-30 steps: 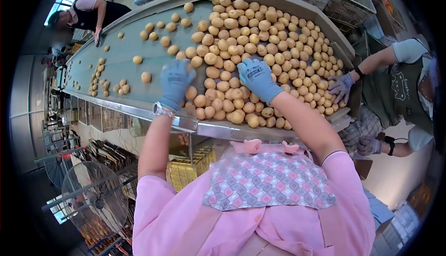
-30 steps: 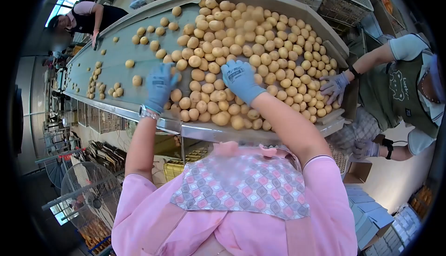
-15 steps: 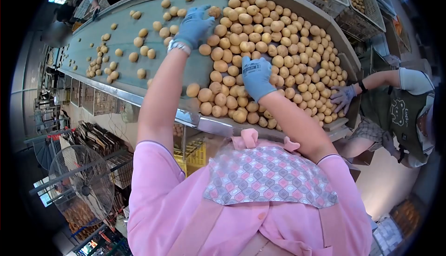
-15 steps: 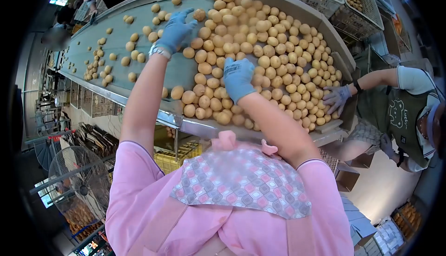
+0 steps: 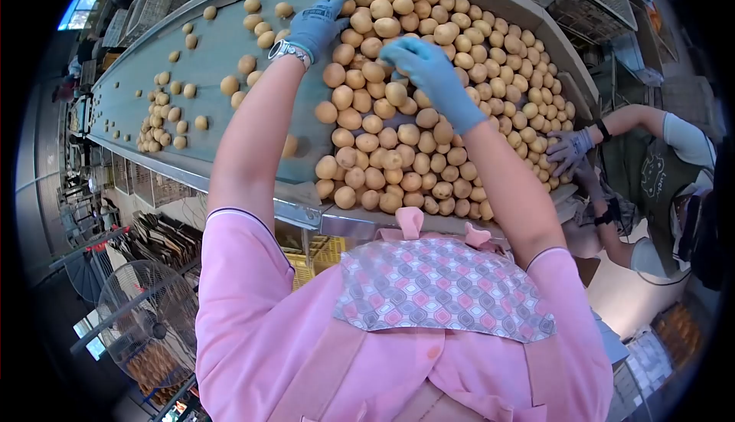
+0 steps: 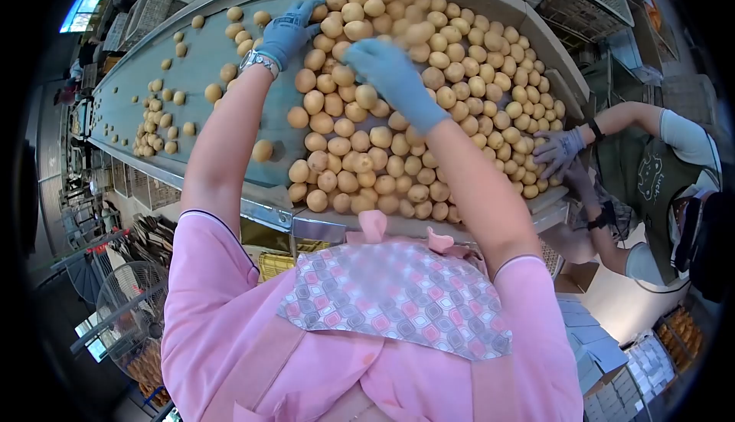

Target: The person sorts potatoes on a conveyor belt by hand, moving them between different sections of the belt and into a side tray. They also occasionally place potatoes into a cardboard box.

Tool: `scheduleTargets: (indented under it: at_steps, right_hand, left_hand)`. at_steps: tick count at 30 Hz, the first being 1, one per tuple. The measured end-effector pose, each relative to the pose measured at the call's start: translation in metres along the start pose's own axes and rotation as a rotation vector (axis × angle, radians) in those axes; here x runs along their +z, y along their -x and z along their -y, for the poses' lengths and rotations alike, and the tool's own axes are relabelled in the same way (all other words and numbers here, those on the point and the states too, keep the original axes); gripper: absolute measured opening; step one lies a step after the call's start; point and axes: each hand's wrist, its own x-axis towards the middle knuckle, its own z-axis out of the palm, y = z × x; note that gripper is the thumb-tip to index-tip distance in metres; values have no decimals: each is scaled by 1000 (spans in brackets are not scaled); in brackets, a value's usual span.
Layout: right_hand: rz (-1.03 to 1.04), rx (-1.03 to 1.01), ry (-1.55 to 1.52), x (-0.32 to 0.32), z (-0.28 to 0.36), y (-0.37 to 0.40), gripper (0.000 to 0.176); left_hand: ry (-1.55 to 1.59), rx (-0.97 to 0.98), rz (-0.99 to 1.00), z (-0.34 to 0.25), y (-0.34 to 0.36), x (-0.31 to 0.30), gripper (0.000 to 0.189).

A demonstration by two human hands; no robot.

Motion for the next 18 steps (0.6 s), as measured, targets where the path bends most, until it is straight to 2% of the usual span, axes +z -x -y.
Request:
scheduleTargets:
  at_steps: [1, 2, 4, 5, 6, 7, 8, 10, 12, 15, 16, 18]
  right_hand:
    - [16, -40, 8, 4, 1, -16, 24]
    - [52, -130, 315, 22, -8, -32, 21]
    - [125, -320, 925, 59, -19, -52, 16]
    - [194, -272, 950, 61, -20, -52, 14]
    - [263, -223, 977, 49, 3, -52, 12]
    - [333, -177, 1005, 44, 15, -51, 10]
    - [229, -301, 897, 46, -5, -47, 12]
    - [235, -370, 903, 42, -15, -38, 17]
    - [272, -393, 857, 54, -33, -39, 26]
    - [267, -351, 965, 62, -37, -38, 38]
    - [203, -411, 963, 59, -42, -39, 34]
    - [164, -277, 760, 55, -48, -35, 35]
  left_hand:
    - [-10, -10, -6, 3, -2, 4, 57]
    - [57, 16, -158, 7, 1, 9, 51]
    - [479, -270, -170, 10, 14, 4, 49]
    - [687, -418, -173, 11, 23, -2, 49]
    - [1174, -479, -159, -20, 55, -45, 53]
    - [1758, -356, 41, 8, 74, -40, 55]
    - [2324, -187, 264, 36, 97, -35, 57]
    - [2793, -339, 281, 7, 160, -55, 61]
    - [2975, -335, 221, -18, 211, -60, 61]
    - [3012, -395, -18, -44, 261, -46, 62]
    - [3196, -153, 79, -54, 267, -37, 64]
    - [3113, -273, -168, -84, 276, -36, 64]
